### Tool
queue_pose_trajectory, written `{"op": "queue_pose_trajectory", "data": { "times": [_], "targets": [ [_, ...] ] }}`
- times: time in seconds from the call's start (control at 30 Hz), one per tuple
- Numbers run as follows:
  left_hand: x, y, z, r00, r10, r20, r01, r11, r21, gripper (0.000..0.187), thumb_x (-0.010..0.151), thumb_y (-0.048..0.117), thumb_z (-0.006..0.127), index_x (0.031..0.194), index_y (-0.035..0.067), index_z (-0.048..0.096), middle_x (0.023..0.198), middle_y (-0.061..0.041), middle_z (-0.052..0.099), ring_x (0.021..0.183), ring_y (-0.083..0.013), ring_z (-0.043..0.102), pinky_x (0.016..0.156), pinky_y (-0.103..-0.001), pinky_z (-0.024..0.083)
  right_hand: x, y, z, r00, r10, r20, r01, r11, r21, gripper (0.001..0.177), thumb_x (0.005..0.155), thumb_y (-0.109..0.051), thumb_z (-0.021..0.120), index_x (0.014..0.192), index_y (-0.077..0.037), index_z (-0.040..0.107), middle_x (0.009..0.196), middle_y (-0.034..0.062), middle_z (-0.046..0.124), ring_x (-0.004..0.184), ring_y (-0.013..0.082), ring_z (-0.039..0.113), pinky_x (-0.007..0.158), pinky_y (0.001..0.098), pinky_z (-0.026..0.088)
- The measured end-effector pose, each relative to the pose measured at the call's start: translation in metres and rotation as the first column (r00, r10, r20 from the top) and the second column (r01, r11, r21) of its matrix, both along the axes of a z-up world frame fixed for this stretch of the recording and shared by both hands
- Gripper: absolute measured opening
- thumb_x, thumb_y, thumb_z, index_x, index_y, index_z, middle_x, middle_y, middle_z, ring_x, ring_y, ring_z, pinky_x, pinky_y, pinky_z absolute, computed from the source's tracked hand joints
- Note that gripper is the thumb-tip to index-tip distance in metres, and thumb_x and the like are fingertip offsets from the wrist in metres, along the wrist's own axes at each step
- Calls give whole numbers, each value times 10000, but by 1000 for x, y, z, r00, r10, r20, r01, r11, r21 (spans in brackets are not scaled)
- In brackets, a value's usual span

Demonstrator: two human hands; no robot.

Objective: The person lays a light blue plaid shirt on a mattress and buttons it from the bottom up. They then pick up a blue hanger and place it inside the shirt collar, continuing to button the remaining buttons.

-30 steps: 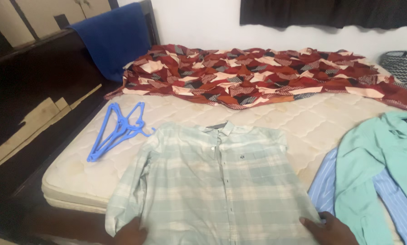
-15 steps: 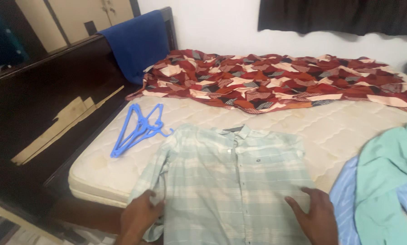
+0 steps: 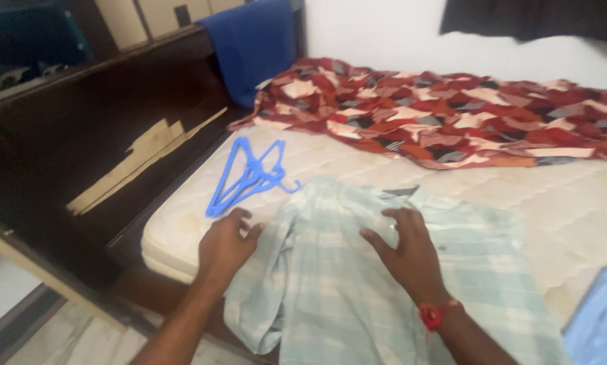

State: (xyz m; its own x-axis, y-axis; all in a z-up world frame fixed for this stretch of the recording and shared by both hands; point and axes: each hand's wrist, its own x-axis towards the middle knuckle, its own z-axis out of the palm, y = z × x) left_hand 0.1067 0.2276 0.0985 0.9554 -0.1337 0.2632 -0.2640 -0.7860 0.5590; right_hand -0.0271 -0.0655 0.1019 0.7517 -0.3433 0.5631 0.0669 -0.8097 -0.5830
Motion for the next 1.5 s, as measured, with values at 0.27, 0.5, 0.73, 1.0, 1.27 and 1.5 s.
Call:
{"op": "queue_pose_trajectory", "data": {
  "times": [0.27,0.5,0.73,1.0,1.27,1.5],
  "targets": [
    [69,16,-70,998,13,55,-14,1000,17,458,809,325,803,1180,92,669,1256,-150,667,1121,-348,651,918,-457,526,110,60,-49,959,277,53,-271,958,-98,525,822,-339,830,1198,-41,616,1172,195,586,1087,381,599,914,451,505],
    [129,27,-116,986,-4,165,-25,984,178,683,727,288,846,1318,58,592,1425,-202,503,1296,-407,480,960,-505,497,175,118,-96,898,430,-90,-429,903,31,604,786,-294,827,1278,-46,578,1256,204,570,1154,394,581,955,439,491],
    [178,30,-135,994,63,87,-93,908,408,465,874,202,720,1308,79,609,1330,-101,615,1259,-318,531,955,-565,463,194,140,-121,879,455,-143,-440,889,125,565,809,-281,825,1274,-58,594,1268,189,582,1156,361,598,956,418,506],
    [175,29,-114,980,170,102,-188,959,213,175,912,191,681,1008,67,758,989,-165,731,1039,-383,648,888,-518,515,195,146,-125,884,408,-229,-345,899,270,527,811,-304,807,1252,-76,632,1239,167,606,966,313,682,846,395,558],
    [168,23,-76,932,274,238,-255,961,-107,231,870,157,674,1024,-8,721,997,-216,729,1016,-447,589,906,-523,470,199,147,-121,901,400,-169,-358,904,233,546,819,-347,831,1244,-54,652,1240,199,620,1089,333,648,912,398,540],
    [127,-11,-51,878,140,457,-8,960,-279,236,920,104,594,1123,4,661,1053,-215,664,1031,-423,550,925,-531,421,210,139,-98,870,482,-103,-315,705,636,544,867,-393,766,1273,-57,633,1241,108,691,1012,216,711,849,339,582]
  ]
}}
